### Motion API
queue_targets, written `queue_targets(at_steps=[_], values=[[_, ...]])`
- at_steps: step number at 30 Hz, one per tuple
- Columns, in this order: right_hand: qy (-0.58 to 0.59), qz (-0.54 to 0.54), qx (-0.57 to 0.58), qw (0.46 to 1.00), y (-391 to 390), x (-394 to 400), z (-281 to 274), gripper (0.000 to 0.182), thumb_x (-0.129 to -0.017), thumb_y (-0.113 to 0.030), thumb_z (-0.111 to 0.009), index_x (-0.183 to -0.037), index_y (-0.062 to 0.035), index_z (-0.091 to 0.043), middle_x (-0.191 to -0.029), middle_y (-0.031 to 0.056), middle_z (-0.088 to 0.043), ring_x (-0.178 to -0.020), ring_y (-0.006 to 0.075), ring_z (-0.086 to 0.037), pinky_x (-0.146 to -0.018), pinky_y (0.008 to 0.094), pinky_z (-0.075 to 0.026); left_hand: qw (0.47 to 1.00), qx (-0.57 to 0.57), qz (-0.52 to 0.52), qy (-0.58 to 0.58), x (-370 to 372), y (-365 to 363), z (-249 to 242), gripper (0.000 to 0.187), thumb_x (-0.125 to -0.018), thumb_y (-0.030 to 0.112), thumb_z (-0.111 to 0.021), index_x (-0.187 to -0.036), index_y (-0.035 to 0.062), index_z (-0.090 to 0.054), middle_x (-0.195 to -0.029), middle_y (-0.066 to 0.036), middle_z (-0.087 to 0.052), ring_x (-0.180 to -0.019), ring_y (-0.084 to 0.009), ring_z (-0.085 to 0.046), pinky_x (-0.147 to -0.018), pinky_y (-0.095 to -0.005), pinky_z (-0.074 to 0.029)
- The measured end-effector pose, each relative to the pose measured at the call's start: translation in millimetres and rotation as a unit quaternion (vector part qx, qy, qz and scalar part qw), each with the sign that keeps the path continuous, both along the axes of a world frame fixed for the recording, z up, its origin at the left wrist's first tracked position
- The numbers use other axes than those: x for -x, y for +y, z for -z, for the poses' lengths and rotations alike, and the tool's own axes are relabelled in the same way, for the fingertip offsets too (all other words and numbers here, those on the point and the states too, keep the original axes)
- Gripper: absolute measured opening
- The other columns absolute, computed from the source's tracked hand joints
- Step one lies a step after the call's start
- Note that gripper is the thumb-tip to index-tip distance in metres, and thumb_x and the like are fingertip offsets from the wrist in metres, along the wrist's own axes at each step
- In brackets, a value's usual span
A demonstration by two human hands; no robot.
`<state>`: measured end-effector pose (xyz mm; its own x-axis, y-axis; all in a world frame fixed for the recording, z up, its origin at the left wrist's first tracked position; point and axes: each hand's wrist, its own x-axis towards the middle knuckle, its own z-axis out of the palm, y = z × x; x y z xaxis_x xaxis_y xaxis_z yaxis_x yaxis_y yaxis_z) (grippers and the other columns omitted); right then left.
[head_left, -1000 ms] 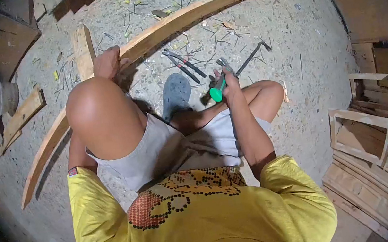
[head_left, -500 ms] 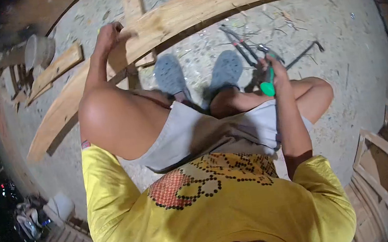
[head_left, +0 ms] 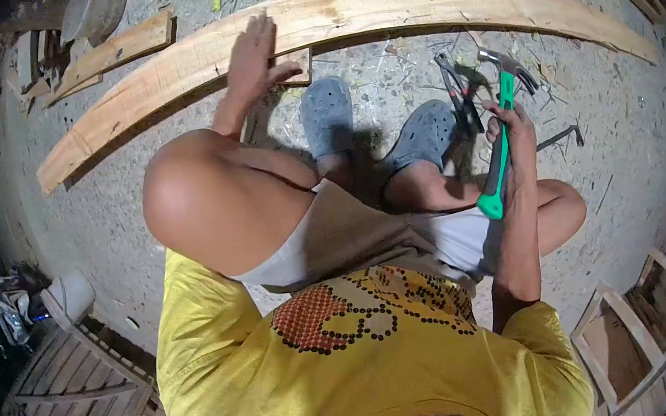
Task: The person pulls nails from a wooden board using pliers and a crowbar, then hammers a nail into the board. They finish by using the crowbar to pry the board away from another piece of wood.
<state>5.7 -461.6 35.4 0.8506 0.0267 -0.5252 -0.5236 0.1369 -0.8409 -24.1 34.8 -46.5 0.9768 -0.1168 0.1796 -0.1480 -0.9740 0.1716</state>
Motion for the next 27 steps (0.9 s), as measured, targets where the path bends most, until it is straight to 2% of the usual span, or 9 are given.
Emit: queue_targets(at_steps=[4, 6, 10, 15, 17, 18, 21, 23, 27], values=[[-0.108, -0.093, 0.051, 0.988, 27, -10, -43, 0.030, -0.100, -0.009, -0.057, -0.123, 0.0063, -0.048, -0.112, 0.0221, -0.069, -0.060, 0.0135, -0.058, -0.052, 0.0285, -0.050, 0.998, -0.045, -0.041, 0.021, 7, -17, 37, 0.102, -0.094, 0.072, -0.050, -0.162, 0.0016, -0.022, -0.171, -0.017, -0.017, -0.158, -0.0365, -0.016, -0.126, -0.0553, -0.012], [-0.245, -0.099, 0.075, 0.961, 41, -12, -50, 0.045, -0.106, -0.017, -0.053, -0.141, 0.0063, -0.037, -0.116, 0.0238, -0.068, -0.060, 0.0151, -0.061, -0.053, 0.0295, -0.052, 0.998, -0.045, -0.046, 0.026, 12, -13, 37, 0.094, -0.099, 0.068, -0.046, -0.162, 0.0018, -0.023, -0.171, -0.016, -0.017, -0.158, -0.0361, -0.015, -0.126, -0.0563, -0.012], [-0.391, -0.018, 0.112, 0.914, 69, -18, -54, 0.049, -0.108, -0.019, -0.048, -0.147, 0.0035, -0.027, -0.119, 0.0234, -0.066, -0.063, 0.0167, -0.062, -0.056, 0.0289, -0.053, 0.994, -0.086, -0.065, 0.035, 5, -22, 44, 0.086, -0.104, 0.064, -0.039, -0.163, 0.0050, -0.020, -0.172, -0.014, -0.016, -0.159, -0.0324, -0.016, -0.126, -0.0569, -0.011], [-0.413, -0.105, 0.304, 0.852, 49, -21, 49, 0.034, -0.107, -0.019, -0.048, -0.134, 0.0015, -0.052, -0.095, 0.0114, -0.065, -0.066, 0.0148, -0.057, -0.060, 0.0313, -0.050, 0.997, -0.069, -0.043, 0.019, 6, -21, 40, 0.079, -0.105, 0.052, -0.046, -0.163, 0.0034, -0.022, -0.171, -0.015, -0.019, -0.158, -0.0348, -0.018, -0.125, -0.0577, -0.015], [-0.391, -0.164, 0.360, 0.831, 70, -26, 44, 0.040, -0.105, -0.016, -0.050, -0.142, 0.0006, -0.049, -0.097, 0.0202, -0.068, -0.073, 0.0280, -0.066, -0.067, 0.0405, -0.053, 0.996, -0.075, -0.039, 0.019, 8, -22, 42, 0.078, -0.105, 0.049, -0.048, -0.162, 0.0028, -0.022, -0.171, -0.016, -0.019, -0.158, -0.0355, -0.018, -0.125, -0.0579, -0.016], [-0.423, -0.184, 0.370, 0.807, 79, -32, 41, 0.046, -0.104, -0.013, -0.051, -0.148, -0.0026, -0.045, -0.103, 0.0299, -0.068, -0.087, 0.0436, -0.069, -0.075, 0.0478, -0.053, 0.996, -0.082, -0.038, 0.022, 8, -23, 41, 0.077, -0.105, 0.048, -0.048, -0.162, 0.0024, -0.022, -0.170, -0.017, -0.020, -0.157, -0.0360, -0.019, -0.125, -0.0582, -0.016], [-0.312, -0.297, 0.403, 0.807, 85, -48, 40, 0.047, -0.104, -0.014, -0.051, -0.149, -0.0047, -0.045, -0.112, 0.0341, -0.066, -0.099, 0.0515, -0.066, -0.082, 0.0513, -0.052, 0.995, -0.087, -0.028, 0.029, 22, -28, 42, 0.077, -0.105, 0.047, -0.049, -0.162, 0.0018, -0.022, -0.170, -0.018, -0.021, -0.157, -0.0369, -0.020, -0.124, -0.0591, -0.017], [-0.375, -0.254, 0.360, 0.816, 91, -62, 39, 0.048, -0.104, -0.014, -0.052, -0.151, -0.0075, -0.044, -0.102, 0.0318, -0.067, -0.089, 0.0466, -0.068, -0.078, 0.0484, -0.053, 0.996, -0.089, -0.027, 0.006, 7, -18, 43, 0.077, -0.105, 0.046, -0.050, -0.161, 0.0016, -0.023, -0.170, -0.018, -0.021, -0.157, -0.0377, -0.021, -0.123, -0.0602, -0.018], [-0.374, -0.147, 0.326, 0.856, 84, -42, 9, 0.033, -0.102, -0.010, -0.054, -0.131, 0.0038, -0.054, -0.098, 0.0301, -0.065, -0.086, 0.0521, -0.062, -0.077, 0.0496, -0.052, 0.996, -0.084, -0.034, 0.013, 7, -21, 45, 0.077, -0.105, 0.046, -0.051, -0.162, 0.0026, -0.022, -0.170, -0.019, -0.021, -0.157, -0.0379, -0.020, -0.123, -0.0606, -0.018]])
